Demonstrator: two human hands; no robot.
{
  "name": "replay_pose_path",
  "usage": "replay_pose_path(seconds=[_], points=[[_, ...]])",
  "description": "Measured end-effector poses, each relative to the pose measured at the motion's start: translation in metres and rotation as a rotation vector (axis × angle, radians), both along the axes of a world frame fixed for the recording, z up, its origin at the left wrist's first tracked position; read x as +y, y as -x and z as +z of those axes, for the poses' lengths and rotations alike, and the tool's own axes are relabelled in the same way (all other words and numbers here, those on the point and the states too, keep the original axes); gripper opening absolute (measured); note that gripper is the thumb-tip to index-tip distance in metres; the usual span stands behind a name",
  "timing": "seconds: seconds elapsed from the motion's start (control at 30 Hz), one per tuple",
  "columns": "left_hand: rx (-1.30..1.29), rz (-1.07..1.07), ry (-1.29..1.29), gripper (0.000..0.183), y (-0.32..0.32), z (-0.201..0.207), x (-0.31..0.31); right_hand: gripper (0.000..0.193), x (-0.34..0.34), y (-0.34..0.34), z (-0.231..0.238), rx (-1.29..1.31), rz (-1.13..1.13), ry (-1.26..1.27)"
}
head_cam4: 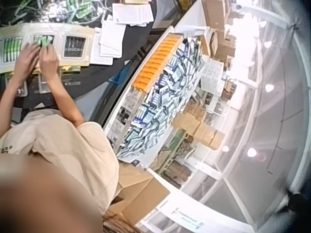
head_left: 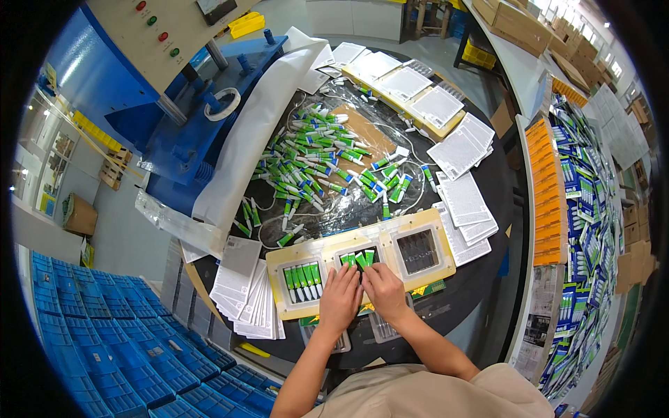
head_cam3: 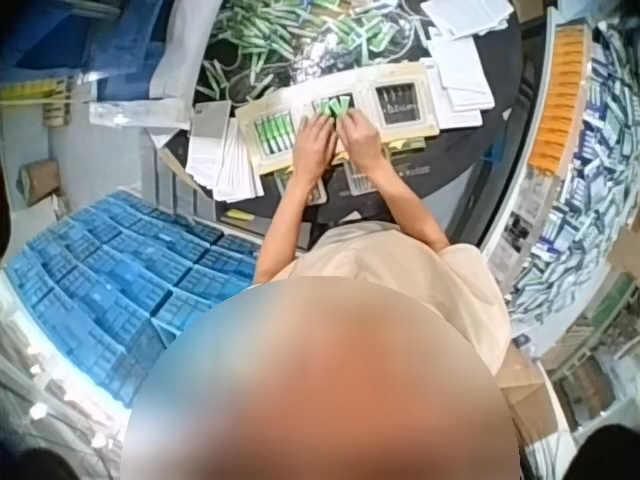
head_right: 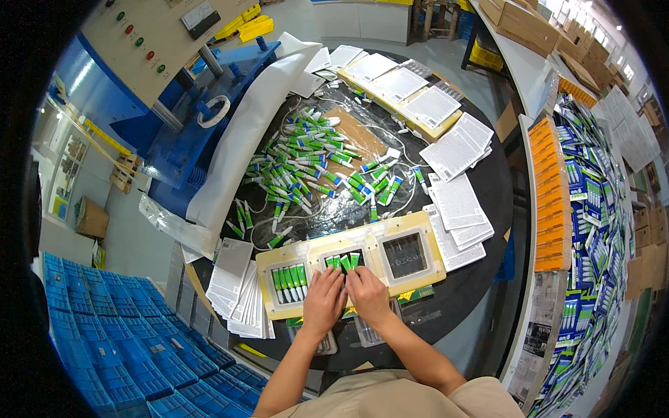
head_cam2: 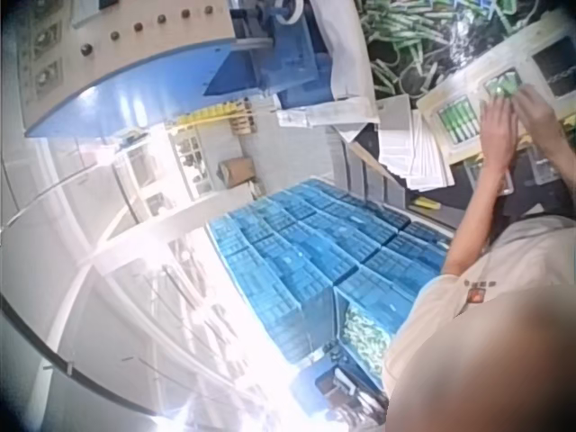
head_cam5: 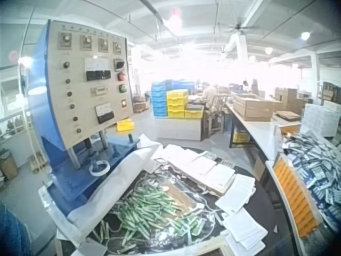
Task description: The person places green cylindrical batteries into a yellow plastic tray with multiple slots, then closes the tray with a clear plastic cover. The person repeats this process multiple times, moving completed trays aside and retrieving new trays from a stack.
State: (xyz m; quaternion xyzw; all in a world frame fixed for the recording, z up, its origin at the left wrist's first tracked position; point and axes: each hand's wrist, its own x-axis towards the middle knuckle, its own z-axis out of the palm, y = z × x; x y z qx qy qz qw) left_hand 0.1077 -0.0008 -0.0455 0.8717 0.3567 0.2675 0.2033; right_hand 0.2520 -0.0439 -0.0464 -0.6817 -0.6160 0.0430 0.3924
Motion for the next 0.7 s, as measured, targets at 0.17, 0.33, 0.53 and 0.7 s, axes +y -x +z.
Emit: replay_pose_path(seconds=[0.17, 0.33, 0.53, 0.7], points=[[0.000, -0.002, 0.043, 0.040, 0.002, 0.004, -0.001, 0.024, 0.001, 0.001, 0.005, 0.087, -0.015, 0.003], [0.121, -0.082, -0.003, 0.042, 0.003, 0.007, 0.006, 0.028, 0.004, -0.017, 0.014, 0.000, -0.060, 0.065], [0.263, -0.121, -0.077, 0.047, 0.005, 0.006, 0.010, 0.032, -0.002, -0.017, 0.018, -0.141, 0.002, 0.150], [0.277, -0.091, -0.099, 0.047, 0.004, 0.002, 0.006, 0.038, -0.002, -0.005, 0.015, -0.179, -0.056, 0.163]])
